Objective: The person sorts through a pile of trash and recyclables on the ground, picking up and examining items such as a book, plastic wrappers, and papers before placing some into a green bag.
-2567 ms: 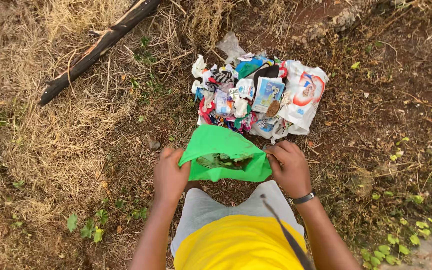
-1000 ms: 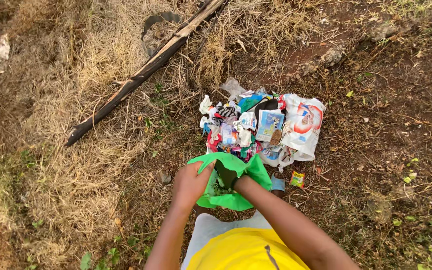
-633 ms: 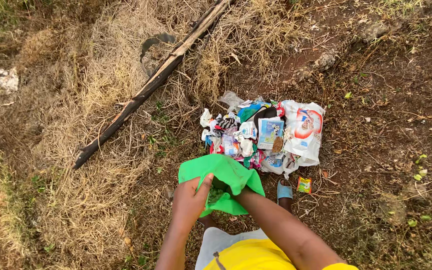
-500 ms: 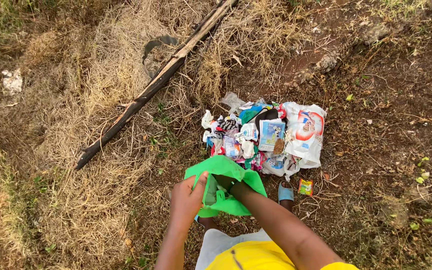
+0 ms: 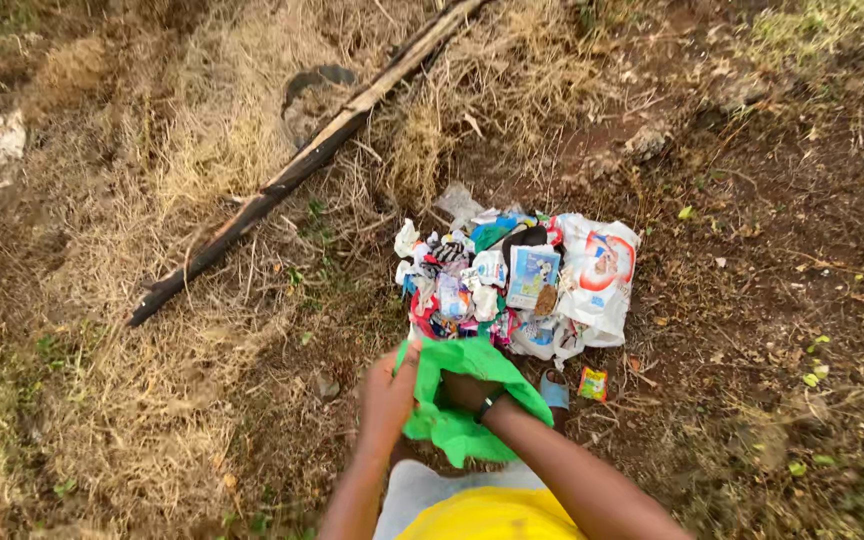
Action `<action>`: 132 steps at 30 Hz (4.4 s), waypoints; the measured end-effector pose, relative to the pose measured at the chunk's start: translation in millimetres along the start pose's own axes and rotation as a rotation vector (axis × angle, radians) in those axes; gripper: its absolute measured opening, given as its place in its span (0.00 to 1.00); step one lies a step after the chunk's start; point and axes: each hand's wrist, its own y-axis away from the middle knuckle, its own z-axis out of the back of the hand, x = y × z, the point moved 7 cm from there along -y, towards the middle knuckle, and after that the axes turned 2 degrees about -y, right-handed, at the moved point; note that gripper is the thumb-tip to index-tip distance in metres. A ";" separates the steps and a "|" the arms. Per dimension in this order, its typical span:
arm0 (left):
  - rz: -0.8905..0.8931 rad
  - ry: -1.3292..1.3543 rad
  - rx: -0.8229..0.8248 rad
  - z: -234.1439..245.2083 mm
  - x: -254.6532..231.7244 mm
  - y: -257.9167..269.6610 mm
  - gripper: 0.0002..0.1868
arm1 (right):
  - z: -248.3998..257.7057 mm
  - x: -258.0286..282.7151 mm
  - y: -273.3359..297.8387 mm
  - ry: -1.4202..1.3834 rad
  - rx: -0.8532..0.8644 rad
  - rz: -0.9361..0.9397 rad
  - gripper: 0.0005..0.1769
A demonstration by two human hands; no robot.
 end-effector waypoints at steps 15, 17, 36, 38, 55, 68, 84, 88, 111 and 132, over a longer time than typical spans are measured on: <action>-0.415 0.058 0.083 -28.2 -60.7 22.3 0.20 | -49.9 -32.1 0.4 -0.313 0.136 0.010 0.22; -0.386 -0.014 0.107 -38.0 -55.8 22.7 0.23 | -55.4 -35.4 15.4 -0.461 0.260 0.012 0.22; -0.327 -0.001 0.144 -42.8 -43.4 34.1 0.21 | -42.5 -29.6 12.2 -0.400 0.151 0.012 0.24; -0.373 0.052 0.138 -43.6 -42.6 33.6 0.19 | -44.4 -29.5 11.1 -0.344 0.120 0.023 0.24; -0.110 0.076 -0.210 -37.6 15.1 -16.6 0.18 | 40.4 -25.2 32.5 0.257 0.040 -0.006 0.32; -0.221 0.091 -0.148 -29.6 -8.7 -5.0 0.26 | 159.3 -33.9 111.0 -0.156 -0.445 -0.178 0.07; -0.089 0.064 -0.321 5.1 45.0 -29.4 0.21 | 146.3 -58.9 91.2 -1.521 -0.463 -0.300 0.17; 0.065 -0.017 -0.258 -3.9 57.8 -26.9 0.26 | 148.0 -56.2 85.8 -1.541 -0.466 -0.316 0.17; -0.108 0.398 0.007 -38.1 63.2 -46.8 0.10 | 229.8 73.2 80.9 -0.278 -0.533 0.441 0.26; 0.109 0.102 -0.076 -16.3 86.7 -5.9 0.13 | 46.5 -327.0 64.8 -0.593 -0.384 -1.150 0.24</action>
